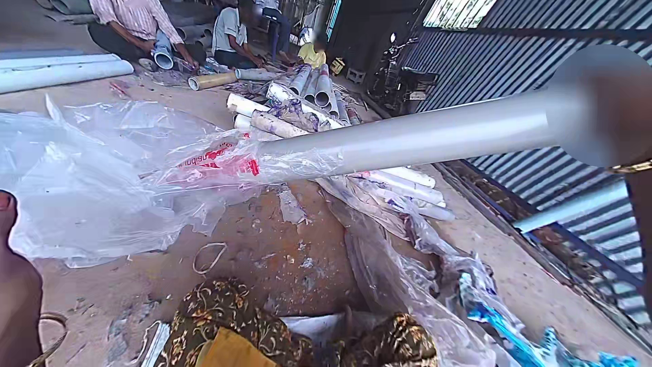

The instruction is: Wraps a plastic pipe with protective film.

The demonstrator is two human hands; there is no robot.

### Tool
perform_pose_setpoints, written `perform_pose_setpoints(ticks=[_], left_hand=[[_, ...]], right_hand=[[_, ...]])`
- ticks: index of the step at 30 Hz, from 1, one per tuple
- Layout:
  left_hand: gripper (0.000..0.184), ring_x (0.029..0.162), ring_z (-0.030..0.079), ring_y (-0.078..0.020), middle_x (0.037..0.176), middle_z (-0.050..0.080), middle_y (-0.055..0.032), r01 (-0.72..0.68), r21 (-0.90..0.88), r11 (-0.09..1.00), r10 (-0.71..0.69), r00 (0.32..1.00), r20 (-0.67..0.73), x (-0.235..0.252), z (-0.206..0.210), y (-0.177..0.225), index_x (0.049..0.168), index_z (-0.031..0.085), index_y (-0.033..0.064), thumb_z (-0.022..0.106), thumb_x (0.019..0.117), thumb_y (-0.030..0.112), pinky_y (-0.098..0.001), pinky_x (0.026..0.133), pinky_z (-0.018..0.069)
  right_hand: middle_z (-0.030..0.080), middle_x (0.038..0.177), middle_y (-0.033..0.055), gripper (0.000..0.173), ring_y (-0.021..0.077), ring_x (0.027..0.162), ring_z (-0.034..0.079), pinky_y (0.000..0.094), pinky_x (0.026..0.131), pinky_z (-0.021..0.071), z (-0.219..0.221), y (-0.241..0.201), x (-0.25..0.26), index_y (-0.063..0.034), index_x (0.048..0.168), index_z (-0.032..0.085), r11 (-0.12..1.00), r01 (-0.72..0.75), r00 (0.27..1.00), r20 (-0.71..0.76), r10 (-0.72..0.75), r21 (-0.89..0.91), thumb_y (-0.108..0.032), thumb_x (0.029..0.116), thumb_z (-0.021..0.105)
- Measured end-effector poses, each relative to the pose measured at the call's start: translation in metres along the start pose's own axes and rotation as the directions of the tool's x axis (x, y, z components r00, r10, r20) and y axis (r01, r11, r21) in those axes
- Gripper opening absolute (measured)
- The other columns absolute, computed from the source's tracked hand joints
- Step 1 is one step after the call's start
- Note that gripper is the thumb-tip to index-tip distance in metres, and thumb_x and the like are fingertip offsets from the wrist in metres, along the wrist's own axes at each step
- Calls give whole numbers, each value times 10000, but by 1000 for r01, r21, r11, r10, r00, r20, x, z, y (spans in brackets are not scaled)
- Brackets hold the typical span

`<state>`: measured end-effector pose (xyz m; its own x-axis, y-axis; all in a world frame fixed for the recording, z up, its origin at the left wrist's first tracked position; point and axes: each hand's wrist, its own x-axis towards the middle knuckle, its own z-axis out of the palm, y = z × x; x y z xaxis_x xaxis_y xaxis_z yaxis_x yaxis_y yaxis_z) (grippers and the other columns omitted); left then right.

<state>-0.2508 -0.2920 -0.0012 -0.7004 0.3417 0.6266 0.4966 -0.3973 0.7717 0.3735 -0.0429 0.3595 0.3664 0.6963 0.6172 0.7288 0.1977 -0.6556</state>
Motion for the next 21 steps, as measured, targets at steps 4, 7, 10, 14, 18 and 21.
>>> perform_pose_setpoints(ticks=[4, 7, 10, 14, 18, 21], left_hand=[[678, 1552, 278, -336, 1638, 349, -209, -578, 48, 815, 538, 784, 310, -54, 165, 120, 1431, 580, 127, 655, 930, 577, -625, 1232, 130], [594, 1370, 542, -352, 1469, 563, -222, -734, -45, 678, 702, 629, 334, -96, 252, 133, 1327, 684, 96, 727, 898, 505, -593, 1145, 328], [394, 1186, 663, -363, 1281, 684, -225, -736, -31, 676, 717, 648, 255, -109, 286, 126, 1183, 741, -7, 769, 905, 270, -481, 1029, 492], [117, 975, 725, -300, 1042, 755, -173, -786, -37, 617, 777, 601, 185, -112, 280, 122, 908, 781, 5, 715, 932, 99, -342, 900, 570], [160, 814, 671, -280, 885, 705, -154, -819, 2, 574, 797, 559, 227, -107, 271, 121, 829, 727, -2, 708, 939, 113, -312, 754, 546], [200, 800, 650, -289, 828, 670, -146, -823, 80, 562, 786, 562, 257, -101, 249, 111, 826, 688, 3, 658, 980, 129, -328, 759, 526]], right_hand=[[577, 986, 19, 467, 52, 774, 548, 343, 745, 504, -12, -2, -42, -33, 1189, 585, 998, -52, 998, 19, 53, -37, -416, 940, 679], [582, 986, 12, 475, 55, 775, 562, 342, 737, 516, -19, 23, -52, -46, 1182, 582, 997, -80, 996, 47, 81, -14, -430, 922, 682], [575, 949, -2, 458, 47, 753, 555, 340, 723, 518, -29, 44, -61, -56, 1134, 590, 996, -81, 994, 71, 83, -26, -460, 934, 669], [581, 866, -71, 350, 4, 701, 572, 283, 676, 529, -34, 66, -66, -125, 1041, 613, 996, -87, 993, 82, 86, 11, -455, 935, 668], [568, 747, -150, 228, -36, 627, 572, 216, 611, 528, -33, 77, -61, -218, 902, 564, 992, -66, 995, 80, 58, 103, -407, 924, 691], [574, 748, -143, 231, -25, 633, 584, 227, 616, 537, -42, 72, -60, -215, 897, 568, 993, -61, 995, 87, 52, 104, -411, 933, 687]])
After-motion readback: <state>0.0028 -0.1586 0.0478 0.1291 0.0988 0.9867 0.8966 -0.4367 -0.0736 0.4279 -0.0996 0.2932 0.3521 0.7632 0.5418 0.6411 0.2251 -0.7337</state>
